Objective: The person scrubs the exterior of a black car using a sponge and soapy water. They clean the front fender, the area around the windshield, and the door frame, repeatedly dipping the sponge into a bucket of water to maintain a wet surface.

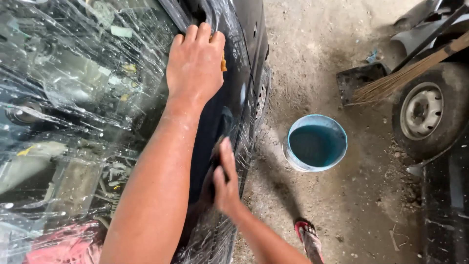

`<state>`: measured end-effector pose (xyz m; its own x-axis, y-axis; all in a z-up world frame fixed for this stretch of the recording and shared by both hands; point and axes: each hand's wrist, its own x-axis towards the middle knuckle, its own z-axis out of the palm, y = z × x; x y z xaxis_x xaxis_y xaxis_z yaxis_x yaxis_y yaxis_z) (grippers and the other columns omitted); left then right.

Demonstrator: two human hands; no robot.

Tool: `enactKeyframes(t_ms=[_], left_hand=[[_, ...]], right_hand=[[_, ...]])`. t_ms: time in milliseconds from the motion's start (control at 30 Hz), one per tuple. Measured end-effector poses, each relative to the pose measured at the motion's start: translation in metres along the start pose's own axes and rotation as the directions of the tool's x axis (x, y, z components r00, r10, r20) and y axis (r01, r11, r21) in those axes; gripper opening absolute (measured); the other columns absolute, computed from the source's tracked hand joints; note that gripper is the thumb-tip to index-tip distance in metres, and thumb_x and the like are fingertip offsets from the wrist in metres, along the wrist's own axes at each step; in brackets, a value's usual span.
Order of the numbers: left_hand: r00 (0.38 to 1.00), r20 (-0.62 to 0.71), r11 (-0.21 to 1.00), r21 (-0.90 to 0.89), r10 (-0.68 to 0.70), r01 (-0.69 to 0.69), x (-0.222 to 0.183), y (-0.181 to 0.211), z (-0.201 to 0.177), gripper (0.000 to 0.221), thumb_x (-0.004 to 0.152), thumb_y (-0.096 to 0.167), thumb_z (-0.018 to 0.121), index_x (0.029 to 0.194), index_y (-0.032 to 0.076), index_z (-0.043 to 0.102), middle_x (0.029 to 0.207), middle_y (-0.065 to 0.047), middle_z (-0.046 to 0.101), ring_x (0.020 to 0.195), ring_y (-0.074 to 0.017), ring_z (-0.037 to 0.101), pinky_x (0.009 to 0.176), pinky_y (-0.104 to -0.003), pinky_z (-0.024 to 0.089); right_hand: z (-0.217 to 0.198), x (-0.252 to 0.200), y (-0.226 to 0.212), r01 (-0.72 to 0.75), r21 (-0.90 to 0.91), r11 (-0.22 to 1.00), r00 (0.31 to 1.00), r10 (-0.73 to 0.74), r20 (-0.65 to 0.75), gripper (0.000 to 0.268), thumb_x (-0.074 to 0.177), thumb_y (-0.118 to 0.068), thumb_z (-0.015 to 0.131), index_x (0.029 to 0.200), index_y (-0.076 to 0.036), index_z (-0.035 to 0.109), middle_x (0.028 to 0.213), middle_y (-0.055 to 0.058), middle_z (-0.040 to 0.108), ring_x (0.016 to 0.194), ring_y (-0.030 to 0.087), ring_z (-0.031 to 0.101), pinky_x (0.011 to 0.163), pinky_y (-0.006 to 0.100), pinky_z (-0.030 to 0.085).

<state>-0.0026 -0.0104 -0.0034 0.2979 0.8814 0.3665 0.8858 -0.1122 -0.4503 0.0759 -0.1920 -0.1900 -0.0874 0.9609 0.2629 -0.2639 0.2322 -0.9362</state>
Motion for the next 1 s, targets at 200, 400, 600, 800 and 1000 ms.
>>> enactKeyframes(t_ms=[200,400,600,800,1000], left_hand=[[1.000,-0.022,1.000,-0.005,-0.007,0.007,0.006,0.001,0.003,0.026,0.083,0.021,0.073,0.107,0.014,0.066,0.111,-0.008,0.062,0.101,-0.0268,0.057,0.080,-0.040,0.048],[1.000,-0.015,1.000,-0.014,0.010,-0.010,0.010,0.001,0.002,0.027,0.082,0.015,0.070,0.109,0.013,0.066,0.115,-0.010,0.064,0.102,-0.0275,0.058,0.081,-0.040,0.049],[0.995,-0.098,0.999,-0.033,0.029,-0.032,0.014,0.000,-0.004,0.025,0.080,0.014,0.072,0.104,0.013,0.066,0.108,-0.008,0.063,0.098,-0.0286,0.057,0.079,-0.041,0.048],[0.996,-0.083,1.000,0.017,0.024,-0.023,0.004,-0.003,0.003,0.028,0.075,0.017,0.072,0.103,0.016,0.066,0.108,-0.007,0.063,0.097,-0.0276,0.057,0.076,-0.039,0.047],[0.987,-0.157,0.993,0.117,0.045,-0.027,0.004,-0.005,0.001,0.031,0.076,0.027,0.079,0.102,0.018,0.064,0.105,-0.003,0.060,0.097,-0.0235,0.056,0.077,-0.035,0.048]], right_hand=[[-0.002,0.012,-0.018,0.055,-0.043,0.998,0.998,-0.055,0.020,0.059,0.107,-0.042,0.031,0.153,-0.004,0.030,0.164,0.017,0.022,0.155,0.029,0.016,0.127,0.046,0.010],[-0.001,0.018,-0.022,0.082,-0.108,0.991,0.997,-0.083,-0.004,0.055,0.108,-0.037,0.032,0.154,-0.007,0.028,0.163,0.015,0.023,0.154,0.030,0.019,0.128,0.046,0.017],[-0.008,0.017,-0.005,0.084,-0.069,0.994,0.996,-0.086,-0.023,0.054,0.108,-0.036,0.036,0.153,-0.007,0.033,0.162,0.015,0.027,0.153,0.029,0.021,0.126,0.046,0.019],[-0.008,0.014,0.002,0.156,-0.044,0.987,0.988,-0.155,0.024,0.055,0.111,-0.038,0.033,0.154,-0.005,0.029,0.163,0.016,0.025,0.155,0.031,0.019,0.129,0.048,0.017],[-0.015,-0.006,0.015,0.133,-0.069,0.989,0.991,-0.131,0.033,0.053,0.110,-0.033,0.034,0.154,-0.003,0.030,0.163,0.018,0.025,0.154,0.032,0.021,0.128,0.046,0.017]])
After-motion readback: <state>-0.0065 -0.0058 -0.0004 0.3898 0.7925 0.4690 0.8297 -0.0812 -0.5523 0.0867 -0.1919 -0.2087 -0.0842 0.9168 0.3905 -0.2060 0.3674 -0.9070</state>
